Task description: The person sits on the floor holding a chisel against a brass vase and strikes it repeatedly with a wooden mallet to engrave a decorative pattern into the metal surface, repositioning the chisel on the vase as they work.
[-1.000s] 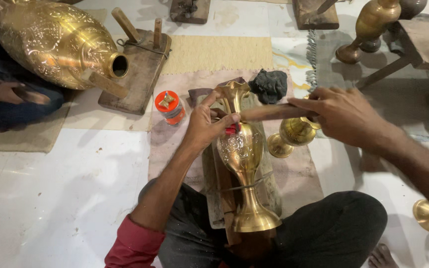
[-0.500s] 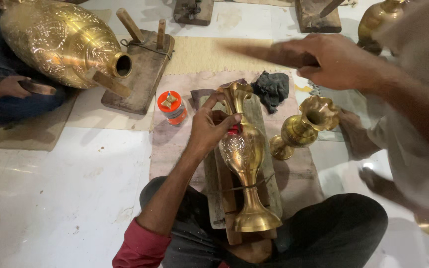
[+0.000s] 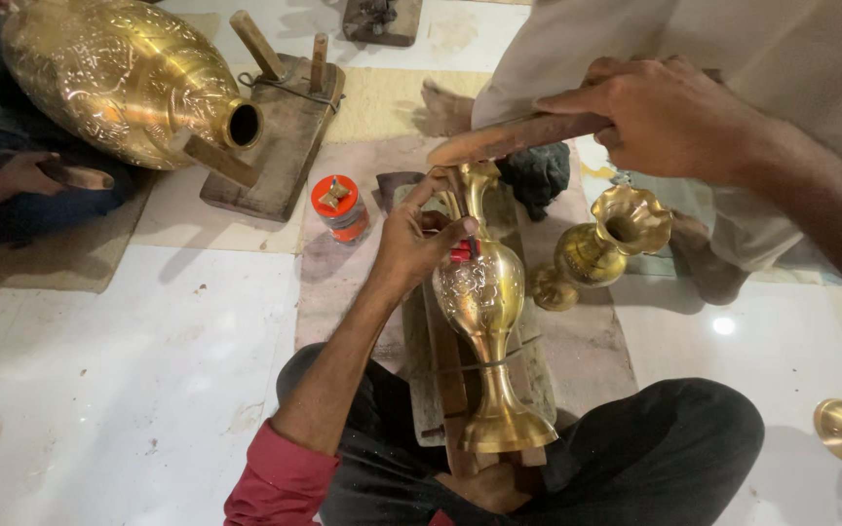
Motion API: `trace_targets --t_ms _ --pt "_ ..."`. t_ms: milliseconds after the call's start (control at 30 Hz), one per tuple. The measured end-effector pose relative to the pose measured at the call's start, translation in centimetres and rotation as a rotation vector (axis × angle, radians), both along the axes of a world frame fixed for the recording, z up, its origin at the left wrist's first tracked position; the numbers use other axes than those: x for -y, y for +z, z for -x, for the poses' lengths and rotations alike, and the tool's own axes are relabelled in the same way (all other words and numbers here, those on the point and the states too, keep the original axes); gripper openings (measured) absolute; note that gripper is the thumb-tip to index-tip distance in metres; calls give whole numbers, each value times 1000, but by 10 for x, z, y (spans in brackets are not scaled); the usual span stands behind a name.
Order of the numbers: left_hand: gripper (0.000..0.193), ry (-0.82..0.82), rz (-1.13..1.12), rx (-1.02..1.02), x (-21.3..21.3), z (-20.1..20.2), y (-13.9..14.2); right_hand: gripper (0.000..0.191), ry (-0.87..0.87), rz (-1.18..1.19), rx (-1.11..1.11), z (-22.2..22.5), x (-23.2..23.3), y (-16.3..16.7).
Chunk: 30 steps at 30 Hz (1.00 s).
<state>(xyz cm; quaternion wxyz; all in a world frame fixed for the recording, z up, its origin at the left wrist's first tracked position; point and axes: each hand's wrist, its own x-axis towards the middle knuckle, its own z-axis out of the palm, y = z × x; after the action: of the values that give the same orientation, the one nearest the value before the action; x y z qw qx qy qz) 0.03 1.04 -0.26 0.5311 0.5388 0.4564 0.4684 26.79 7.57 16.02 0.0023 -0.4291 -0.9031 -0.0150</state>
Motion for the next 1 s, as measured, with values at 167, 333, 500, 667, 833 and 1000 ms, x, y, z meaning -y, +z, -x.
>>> trace_targets --t_ms 167,333,500,667,833,1000 --pt "65 -49 -34 24 -3 1 -2 67 -20 17 -79 -8 -4 -11" --pt "69 -70 -20 60 -6 3 -5 72 -28 -39 -169 -14 -4 -17" --pt "65 -68 7 89 -6 3 -5 69 -17 -15 -131 -13 -3 -17" --pt "62 -83 33 128 -7 4 -5 74 17 -102 -73 -13 1 -14" --pt "61 -101 39 204 -6 3 -6 78 -46 -54 83 -12 5 -15" --pt "60 -125 13 179 -7 5 -4 70 207 -133 -206 -17 9 -16"
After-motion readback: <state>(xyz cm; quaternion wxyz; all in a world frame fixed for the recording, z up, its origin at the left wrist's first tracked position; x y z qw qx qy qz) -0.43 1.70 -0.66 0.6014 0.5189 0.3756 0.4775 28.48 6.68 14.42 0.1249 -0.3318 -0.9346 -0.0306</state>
